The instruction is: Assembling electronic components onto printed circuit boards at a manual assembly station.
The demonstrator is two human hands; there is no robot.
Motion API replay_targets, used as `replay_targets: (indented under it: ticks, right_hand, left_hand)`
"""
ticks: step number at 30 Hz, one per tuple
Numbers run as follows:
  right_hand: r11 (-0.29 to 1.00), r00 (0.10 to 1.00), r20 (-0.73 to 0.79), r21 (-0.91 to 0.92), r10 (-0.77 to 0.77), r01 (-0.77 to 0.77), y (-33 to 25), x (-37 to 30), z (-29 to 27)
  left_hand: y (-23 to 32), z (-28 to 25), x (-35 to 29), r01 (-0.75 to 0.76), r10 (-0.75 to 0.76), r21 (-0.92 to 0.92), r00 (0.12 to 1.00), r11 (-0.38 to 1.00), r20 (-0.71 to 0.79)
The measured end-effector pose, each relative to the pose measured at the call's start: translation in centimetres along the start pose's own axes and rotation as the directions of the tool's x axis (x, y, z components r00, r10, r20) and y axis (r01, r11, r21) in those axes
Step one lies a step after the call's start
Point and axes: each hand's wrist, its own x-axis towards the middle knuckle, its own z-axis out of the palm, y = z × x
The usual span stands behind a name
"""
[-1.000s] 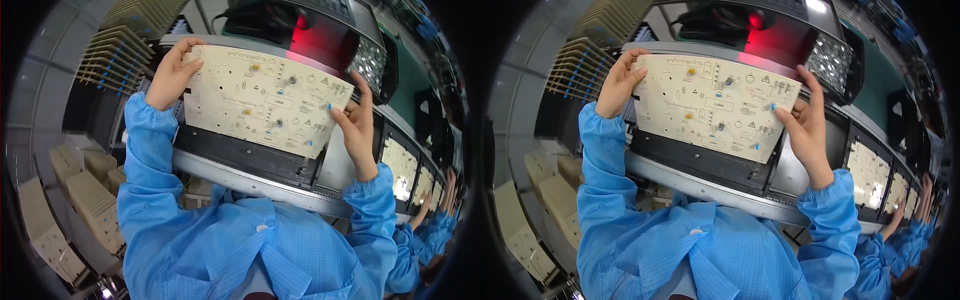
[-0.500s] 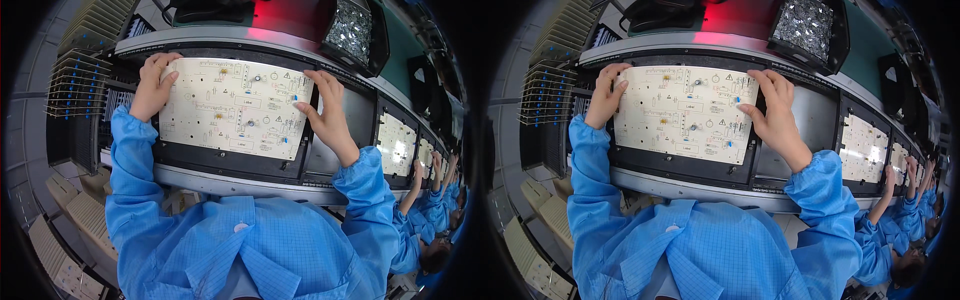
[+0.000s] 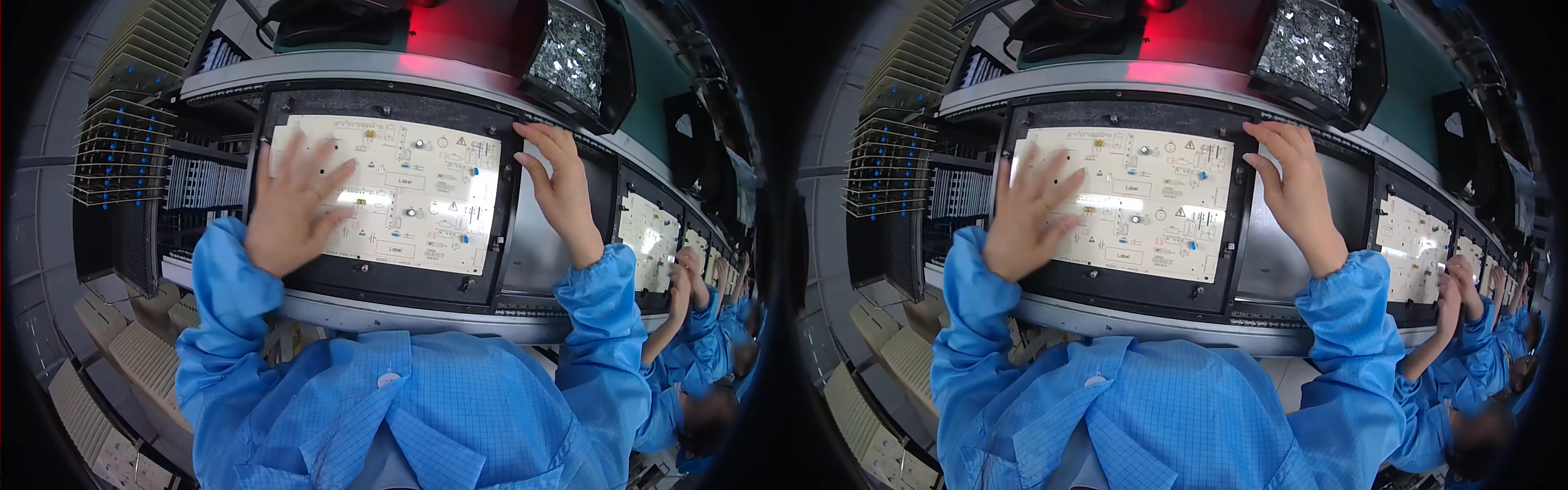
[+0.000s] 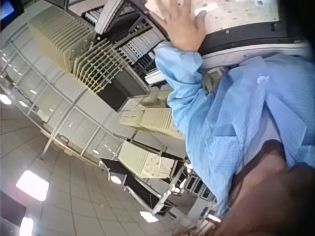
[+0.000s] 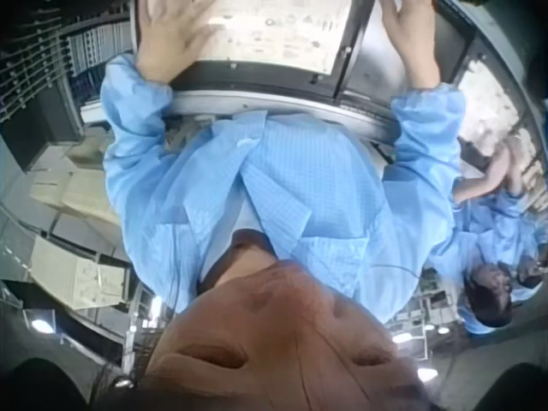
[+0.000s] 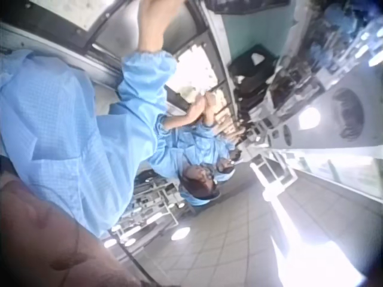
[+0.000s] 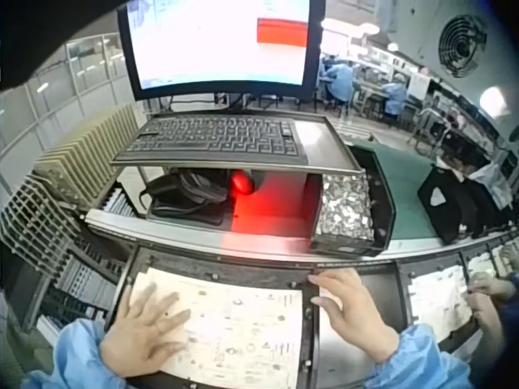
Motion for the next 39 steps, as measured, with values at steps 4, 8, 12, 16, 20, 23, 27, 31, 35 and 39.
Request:
replay_targets:
  ticks: [4,8,12,16,20,23,27,31,35,39]
  right_hand:
    - [1.000,0.994,0.113,-0.010,0.000,0.001,-0.6,0.9,0.1]
    - [0.981,0.944,0.287,0.155,-0.161,0.121,-0.6,0.5,-0.9]
    - [0.979,0.976,0.135,0.138,-0.168,0.150,-0.1,-0.6,0.8]
    - [0.995,0.994,-0.051,0.023,-0.092,0.093,-1.2,-0.4,3.3]
    - [0.996,0.992,-0.089,-0.018,-0.084,0.082,-2.3,0.7,2.5]
    - [0.994,0.988,-0.151,-0.103,0.011,-0.027,-0.7,1.5,2.8]
    - [0.993,0.993,-0.115,-0.108,0.036,-0.048,-0.2,2.1,3.0]
    - [0.871,0.868,-0.101,-0.015,0.486,-0.490,-3.2,2.8,3.9]
    - [0.861,0.972,0.059,-0.479,0.227,-0.172,-5.4,3.9,2.7]
    - [0.956,0.969,0.038,-0.153,-0.246,0.249,-7.6,9.1,5.6]
  left_hand:
    - [0.0,0.4,-0.5,0.025,-0.022,-0.132,1.000,0.991,0.021]
    - [-4.4,-0.2,1.3,-0.061,0.001,-0.297,0.980,0.953,-0.199]
    - [-8.6,-0.2,3.6,0.100,-0.180,-0.207,0.892,0.973,-0.415]
    - [-9.4,1.3,6.0,0.070,-0.177,-0.260,0.892,0.963,-0.417]
    - [-10.1,2.0,7.2,0.128,-0.257,-0.350,0.899,0.928,-0.353]
    - [-11.2,1.7,7.0,-0.049,-0.103,-0.404,0.933,0.913,-0.345]
    - [-11.3,1.1,6.2,-0.097,-0.028,-0.422,0.959,0.901,-0.281]
    - [-11.3,-0.1,4.8,-0.118,-0.022,-0.334,0.921,0.935,-0.388]
    - [-12.4,-0.5,1.4,0.012,-0.123,-0.393,0.959,0.919,-0.257]
    - [-12.9,-0.1,1.2,-0.037,-0.064,-0.366,0.963,0.930,-0.261]
